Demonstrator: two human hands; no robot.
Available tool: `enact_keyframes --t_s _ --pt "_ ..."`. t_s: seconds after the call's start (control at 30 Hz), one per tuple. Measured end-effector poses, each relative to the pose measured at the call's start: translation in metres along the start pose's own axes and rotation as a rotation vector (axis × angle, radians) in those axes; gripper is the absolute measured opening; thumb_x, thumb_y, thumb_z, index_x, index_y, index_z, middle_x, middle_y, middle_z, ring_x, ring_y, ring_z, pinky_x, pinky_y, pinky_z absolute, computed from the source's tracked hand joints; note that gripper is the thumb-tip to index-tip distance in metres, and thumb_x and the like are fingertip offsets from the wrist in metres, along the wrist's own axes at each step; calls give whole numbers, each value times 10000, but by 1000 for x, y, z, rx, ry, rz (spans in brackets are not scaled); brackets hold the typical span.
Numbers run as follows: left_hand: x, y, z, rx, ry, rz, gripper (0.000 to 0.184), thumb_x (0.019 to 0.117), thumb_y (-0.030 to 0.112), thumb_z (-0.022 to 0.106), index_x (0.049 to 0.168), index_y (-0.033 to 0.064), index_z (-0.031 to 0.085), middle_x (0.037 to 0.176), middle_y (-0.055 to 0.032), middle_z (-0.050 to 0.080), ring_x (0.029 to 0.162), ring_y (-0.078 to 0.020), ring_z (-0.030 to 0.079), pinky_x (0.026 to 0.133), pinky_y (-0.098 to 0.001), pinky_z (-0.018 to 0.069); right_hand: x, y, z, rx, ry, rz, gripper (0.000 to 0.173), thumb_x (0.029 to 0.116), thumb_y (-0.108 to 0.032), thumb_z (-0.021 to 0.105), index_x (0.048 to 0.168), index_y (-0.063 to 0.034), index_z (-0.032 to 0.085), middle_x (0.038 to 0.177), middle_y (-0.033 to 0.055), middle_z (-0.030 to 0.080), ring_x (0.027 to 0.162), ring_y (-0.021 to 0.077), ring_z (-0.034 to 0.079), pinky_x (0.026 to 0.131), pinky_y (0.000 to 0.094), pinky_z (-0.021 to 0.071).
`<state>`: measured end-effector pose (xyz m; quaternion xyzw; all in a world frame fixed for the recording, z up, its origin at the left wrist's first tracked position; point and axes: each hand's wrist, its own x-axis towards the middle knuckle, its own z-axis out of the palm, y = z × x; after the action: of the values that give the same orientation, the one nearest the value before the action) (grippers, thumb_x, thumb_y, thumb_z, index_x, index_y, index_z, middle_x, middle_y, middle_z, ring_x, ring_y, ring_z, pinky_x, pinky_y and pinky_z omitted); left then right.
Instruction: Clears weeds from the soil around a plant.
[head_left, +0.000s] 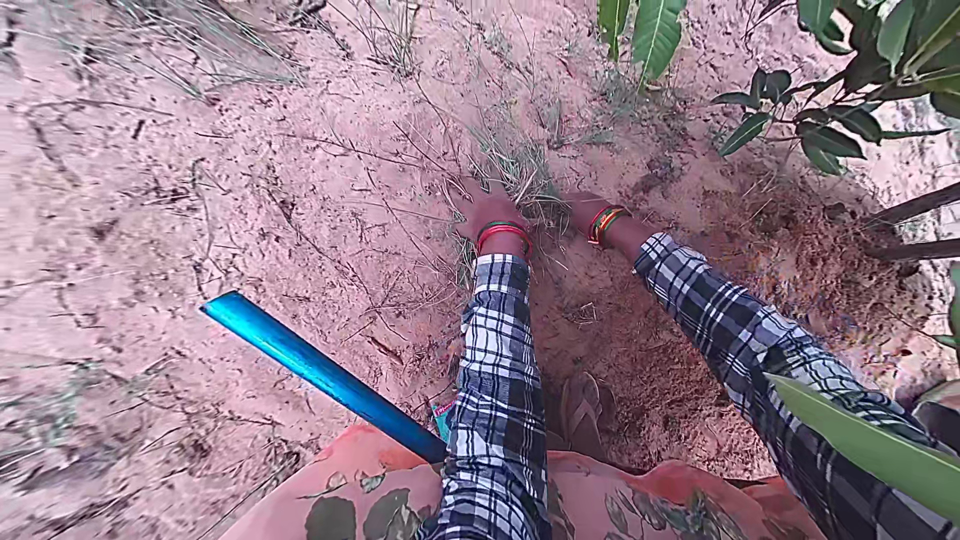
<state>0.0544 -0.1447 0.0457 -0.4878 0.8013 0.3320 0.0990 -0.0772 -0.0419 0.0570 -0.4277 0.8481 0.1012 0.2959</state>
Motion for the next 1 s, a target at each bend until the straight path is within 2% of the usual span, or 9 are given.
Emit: enact_keyframes --t_s 0.17,0.33,0.43,0.5,0.6,0.67,0.77,0.87,1.0 --pt "-5 3 8 5 92 -10 977 760 380 870 1598 341 368 1713 -149 177 1563 -465 134 1024 -807 349 -22 32 -2 -13 277 150 305 1039 -121 540 1329 -79 629 1248 224 688 1164 448 661 913 680 516" --pt "-10 2 16 -72 189 24 673 933 170 688 1548 327 462 1665 -97 337 1511 -417 322 1032 -771 344 -46 111 -29 196 554 495 450 1065 -297 550 1348 49 595 1327 311 616 1238 478 606 1026 652 465" --pt "-7 0 17 -80 201 35 756 866 229 751 1554 327 455 1638 -63 388 1452 -387 421 1003 -756 378 -14 101 -21 -35 402 282 396 932 -28 650 1326 16 646 1507 286 435 1197 496 605 936 648 542" --pt "-4 -4 14 -119 198 36 772 858 245 781 1555 319 457 1616 -74 421 1434 -385 444 994 -750 382 19 73 -18 -155 332 118 483 908 5 672 1385 -56 628 1604 219 389 1178 491 628 882 664 549" --pt "-1 -10 9 -144 181 42 789 847 292 816 1552 287 464 1561 -128 479 1374 -404 510 968 -740 421 69 60 -23 -193 289 100 711 956 7 601 1608 -162 375 1709 131 252 1139 510 650 839 688 536" --pt "-1 -10 11 -140 209 50 796 823 302 814 1543 273 478 1535 -138 502 1350 -399 528 945 -716 449 90 64 -26 -126 272 212 765 951 34 571 1642 -141 294 1667 190 325 1198 552 606 897 733 501" --pt "1 -7 26 -83 309 62 768 804 296 809 1513 289 514 1542 -91 507 1389 -389 490 952 -718 441 92 64 -30 -130 209 330 345 955 -39 613 1277 85 624 1311 328 619 1198 531 607 928 727 481" --pt "1 -6 32 -61 325 82 788 789 296 825 1513 288 514 1551 -85 496 1377 -395 495 934 -712 450 84 59 -25 -179 160 295 255 978 -105 594 1129 74 694 1219 317 662 1166 507 633 886 718 504" --pt "2 -8 33 -81 335 121 780 776 328 804 1504 289 526 1558 -61 493 1353 -384 517 923 -705 453 55 38 -14 -121 97 228 380 1033 -269 586 1172 73 675 1229 313 661 1191 497 628 940 701 491"
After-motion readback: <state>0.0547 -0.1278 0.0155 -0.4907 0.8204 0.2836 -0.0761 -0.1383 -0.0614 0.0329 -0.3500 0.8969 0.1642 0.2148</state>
